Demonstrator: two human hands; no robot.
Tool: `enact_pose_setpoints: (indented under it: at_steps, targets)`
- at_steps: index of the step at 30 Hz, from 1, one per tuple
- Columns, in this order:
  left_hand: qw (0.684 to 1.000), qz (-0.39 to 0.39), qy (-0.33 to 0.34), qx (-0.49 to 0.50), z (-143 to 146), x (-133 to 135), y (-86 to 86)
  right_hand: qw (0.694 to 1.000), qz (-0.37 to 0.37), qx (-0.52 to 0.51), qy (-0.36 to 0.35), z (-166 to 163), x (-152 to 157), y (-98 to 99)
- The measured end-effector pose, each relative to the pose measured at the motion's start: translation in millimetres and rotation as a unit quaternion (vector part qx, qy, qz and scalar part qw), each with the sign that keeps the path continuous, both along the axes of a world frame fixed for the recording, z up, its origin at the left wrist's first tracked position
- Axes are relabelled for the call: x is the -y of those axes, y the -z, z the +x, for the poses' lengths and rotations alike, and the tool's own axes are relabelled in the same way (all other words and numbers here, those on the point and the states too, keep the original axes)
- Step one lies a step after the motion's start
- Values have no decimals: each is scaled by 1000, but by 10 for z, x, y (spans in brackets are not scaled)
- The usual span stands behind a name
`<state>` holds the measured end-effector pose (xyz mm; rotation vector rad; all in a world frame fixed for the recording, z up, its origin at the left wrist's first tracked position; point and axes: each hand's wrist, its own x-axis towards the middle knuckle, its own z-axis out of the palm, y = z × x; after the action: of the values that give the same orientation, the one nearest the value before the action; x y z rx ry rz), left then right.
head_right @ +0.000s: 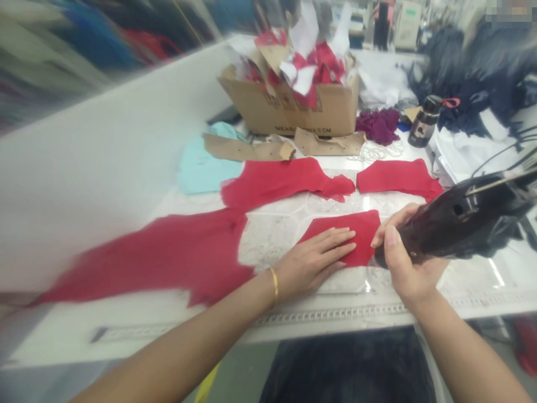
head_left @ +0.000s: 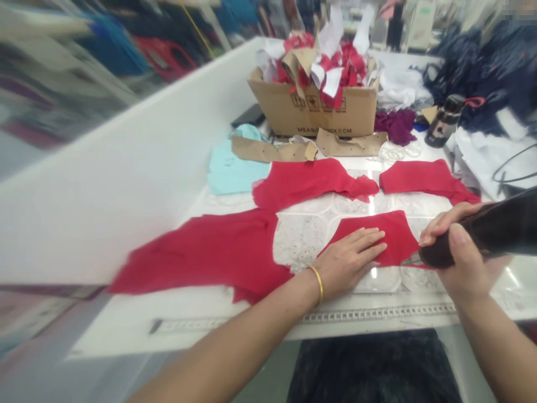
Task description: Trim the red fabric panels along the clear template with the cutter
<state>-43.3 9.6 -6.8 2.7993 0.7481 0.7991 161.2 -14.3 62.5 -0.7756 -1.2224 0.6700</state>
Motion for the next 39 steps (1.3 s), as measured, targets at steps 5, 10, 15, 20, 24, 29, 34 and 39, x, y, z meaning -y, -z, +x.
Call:
enact_pose_setpoints:
  at_steps: [5,10,15,20,24,29,34,39]
  targets:
    - [999,-20,20,-31,28,76,-129,1000,-6,-30,1,29,16,-32]
    - [992,-68,64,-87,205,83,-180,999,-10,-47,5,163,35,-65]
    - [984,-111,87,-105,399,2,-99,999,-19,-28,25,268,63,-43]
    - [983,-116,101,-99,440,-39,4,999,-17,-30,27,299,74,-26]
    - [983,-119,105,-87,427,-48,38,999,-15,-42,27,293,72,-28]
    - [985,-110,107,-78,432,-36,29,998,-26,-38,31,282,88,-18]
    - [986,-102,102,-79,435,-28,25,998,-33,-5,48,271,98,-2]
    - [987,-100,98,-83,431,-26,31,998,-23,-11,50,350,115,-40]
